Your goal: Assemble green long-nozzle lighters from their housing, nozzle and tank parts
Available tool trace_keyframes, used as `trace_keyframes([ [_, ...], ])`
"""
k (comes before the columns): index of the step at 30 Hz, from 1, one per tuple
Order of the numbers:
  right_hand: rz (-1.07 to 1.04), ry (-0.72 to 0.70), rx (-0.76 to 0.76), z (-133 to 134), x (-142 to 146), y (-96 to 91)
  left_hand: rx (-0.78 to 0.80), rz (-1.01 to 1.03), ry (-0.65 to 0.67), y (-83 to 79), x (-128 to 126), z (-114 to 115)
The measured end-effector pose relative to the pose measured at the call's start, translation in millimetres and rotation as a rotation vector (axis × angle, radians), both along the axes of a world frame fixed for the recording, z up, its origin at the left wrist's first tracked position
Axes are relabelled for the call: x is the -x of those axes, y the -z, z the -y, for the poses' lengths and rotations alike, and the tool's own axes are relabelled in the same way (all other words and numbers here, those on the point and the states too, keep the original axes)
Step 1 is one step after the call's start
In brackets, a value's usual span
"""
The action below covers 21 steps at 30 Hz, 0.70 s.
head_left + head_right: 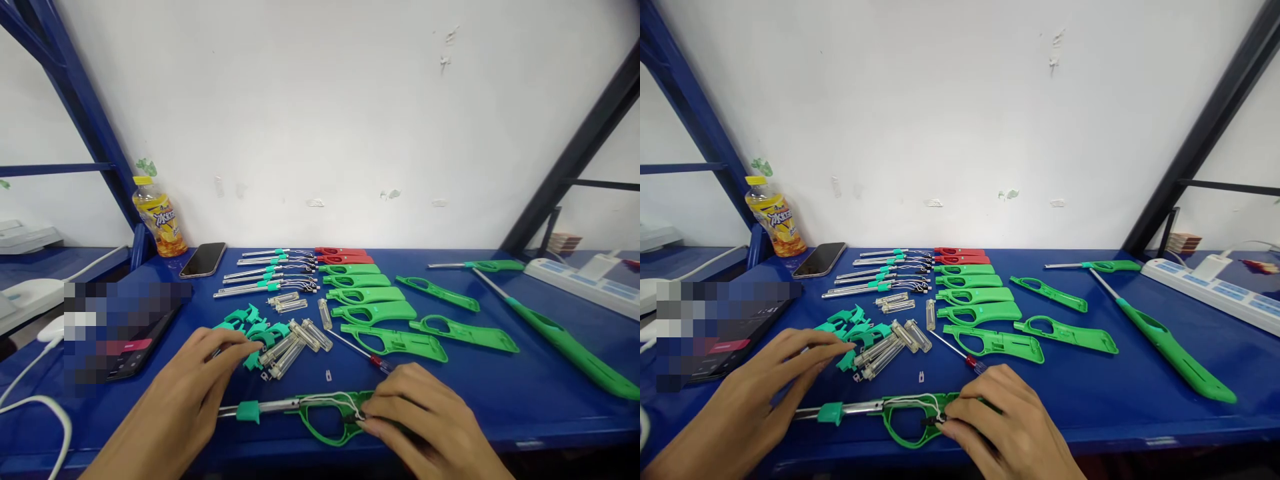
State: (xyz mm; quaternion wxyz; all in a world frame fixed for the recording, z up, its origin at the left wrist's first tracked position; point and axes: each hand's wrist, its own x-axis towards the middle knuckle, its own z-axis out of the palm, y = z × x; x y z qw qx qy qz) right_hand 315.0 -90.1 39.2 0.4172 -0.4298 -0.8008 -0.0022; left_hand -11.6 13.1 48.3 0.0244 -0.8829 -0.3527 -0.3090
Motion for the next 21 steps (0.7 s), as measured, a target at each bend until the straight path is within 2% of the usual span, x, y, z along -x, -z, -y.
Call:
trace_keyframes([
  [4, 0.002, -0.005, 0.012, 0, -1, 2.8, 0.016, -0.084, -0.008, -4.2, 7, -16],
  [7, 0.003, -0.014, 0.008, 0, -2, 3.6, 0.041, -0.141, -0.040, -4.3, 7, -22],
  [10, -0.002, -0.013, 0.015, 0, -2, 3.5, 0.015, -0.151, -0.014, -5.3, 6, -26],
  [17, -0.001, 0.003, 0.021, -1, 0, 1.8, -0.061, -0.198, 0.050, -23.0, 6, -23],
  [21, -0.001, 0.012, 0.005, 1, 1, -0.1, -0.082, -0.132, -0.024, -26.1, 14, -18],
])
